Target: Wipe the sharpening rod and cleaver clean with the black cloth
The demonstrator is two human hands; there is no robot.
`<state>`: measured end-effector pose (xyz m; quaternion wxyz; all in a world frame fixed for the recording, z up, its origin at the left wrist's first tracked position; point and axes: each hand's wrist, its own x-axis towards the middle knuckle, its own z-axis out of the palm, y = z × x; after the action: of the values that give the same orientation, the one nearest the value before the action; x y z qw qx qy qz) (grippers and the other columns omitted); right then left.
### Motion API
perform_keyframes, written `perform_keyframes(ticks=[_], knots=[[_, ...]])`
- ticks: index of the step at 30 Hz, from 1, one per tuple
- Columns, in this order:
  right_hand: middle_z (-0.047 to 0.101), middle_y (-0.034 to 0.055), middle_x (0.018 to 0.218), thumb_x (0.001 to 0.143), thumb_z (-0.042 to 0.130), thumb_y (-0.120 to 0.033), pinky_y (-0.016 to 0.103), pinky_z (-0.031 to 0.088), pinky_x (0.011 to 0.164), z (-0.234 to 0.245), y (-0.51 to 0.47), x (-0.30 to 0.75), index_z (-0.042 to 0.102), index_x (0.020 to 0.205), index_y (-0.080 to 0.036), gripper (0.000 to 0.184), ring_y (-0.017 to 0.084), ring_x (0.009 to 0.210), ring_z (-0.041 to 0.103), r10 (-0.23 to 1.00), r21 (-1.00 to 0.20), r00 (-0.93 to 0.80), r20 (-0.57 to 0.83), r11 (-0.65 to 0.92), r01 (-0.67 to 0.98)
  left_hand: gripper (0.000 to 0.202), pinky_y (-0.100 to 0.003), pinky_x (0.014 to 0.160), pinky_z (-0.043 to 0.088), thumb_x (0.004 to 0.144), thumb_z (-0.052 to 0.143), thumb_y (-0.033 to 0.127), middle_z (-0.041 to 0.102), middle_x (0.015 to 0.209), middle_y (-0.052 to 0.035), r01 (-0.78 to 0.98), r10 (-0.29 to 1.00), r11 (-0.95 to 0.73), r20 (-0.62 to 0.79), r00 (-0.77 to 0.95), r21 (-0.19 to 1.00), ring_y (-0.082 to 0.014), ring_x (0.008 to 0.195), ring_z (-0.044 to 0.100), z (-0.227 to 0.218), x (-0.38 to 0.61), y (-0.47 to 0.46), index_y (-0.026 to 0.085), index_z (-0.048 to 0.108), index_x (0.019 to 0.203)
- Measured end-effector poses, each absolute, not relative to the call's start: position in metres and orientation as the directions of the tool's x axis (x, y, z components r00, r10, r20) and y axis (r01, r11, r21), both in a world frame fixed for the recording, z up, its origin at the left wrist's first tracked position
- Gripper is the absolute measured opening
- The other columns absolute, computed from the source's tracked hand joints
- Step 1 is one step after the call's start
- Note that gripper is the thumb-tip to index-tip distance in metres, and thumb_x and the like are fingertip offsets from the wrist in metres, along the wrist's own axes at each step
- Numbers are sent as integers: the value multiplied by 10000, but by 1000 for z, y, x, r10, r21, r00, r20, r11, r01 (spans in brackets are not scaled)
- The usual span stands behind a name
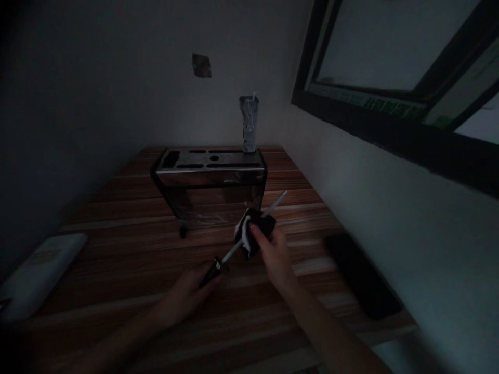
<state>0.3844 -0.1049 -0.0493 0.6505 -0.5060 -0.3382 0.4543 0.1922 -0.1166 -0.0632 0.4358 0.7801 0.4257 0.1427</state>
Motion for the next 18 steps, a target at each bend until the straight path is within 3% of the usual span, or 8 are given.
perform_keyframes(ticks=[4, 7, 18], knots=[[690, 2, 701, 576, 743, -382, 262, 499, 577, -60, -114, 371, 667, 729, -169, 273, 171, 650, 629, 995, -994, 41, -96, -94, -57, 226, -205, 718, 435, 861, 404, 306, 649, 883, -25, 498, 789, -205, -159, 594, 842, -149, 779, 601, -60, 192, -116, 170, 575, 917], [670, -9, 665, 603, 725, -373, 247, 490, 558, -66, -118, 366, 652, 723, -160, 255, 155, 622, 616, 989, -993, -81, -121, -119, 26, 237, -209, 749, 441, 845, 414, 268, 661, 940, -25, 481, 787, -174, -172, 592, 860, -152, 802, 611, -58, 192, -116, 174, 577, 990], [681, -6, 672, 571, 758, -308, 257, 501, 567, -60, -121, 365, 671, 716, -172, 218, 164, 637, 625, 988, -987, -33, -148, -149, -53, 222, -203, 750, 441, 829, 433, 224, 671, 941, -25, 482, 794, -202, -146, 591, 853, -155, 815, 620, -60, 191, -116, 177, 593, 976]])
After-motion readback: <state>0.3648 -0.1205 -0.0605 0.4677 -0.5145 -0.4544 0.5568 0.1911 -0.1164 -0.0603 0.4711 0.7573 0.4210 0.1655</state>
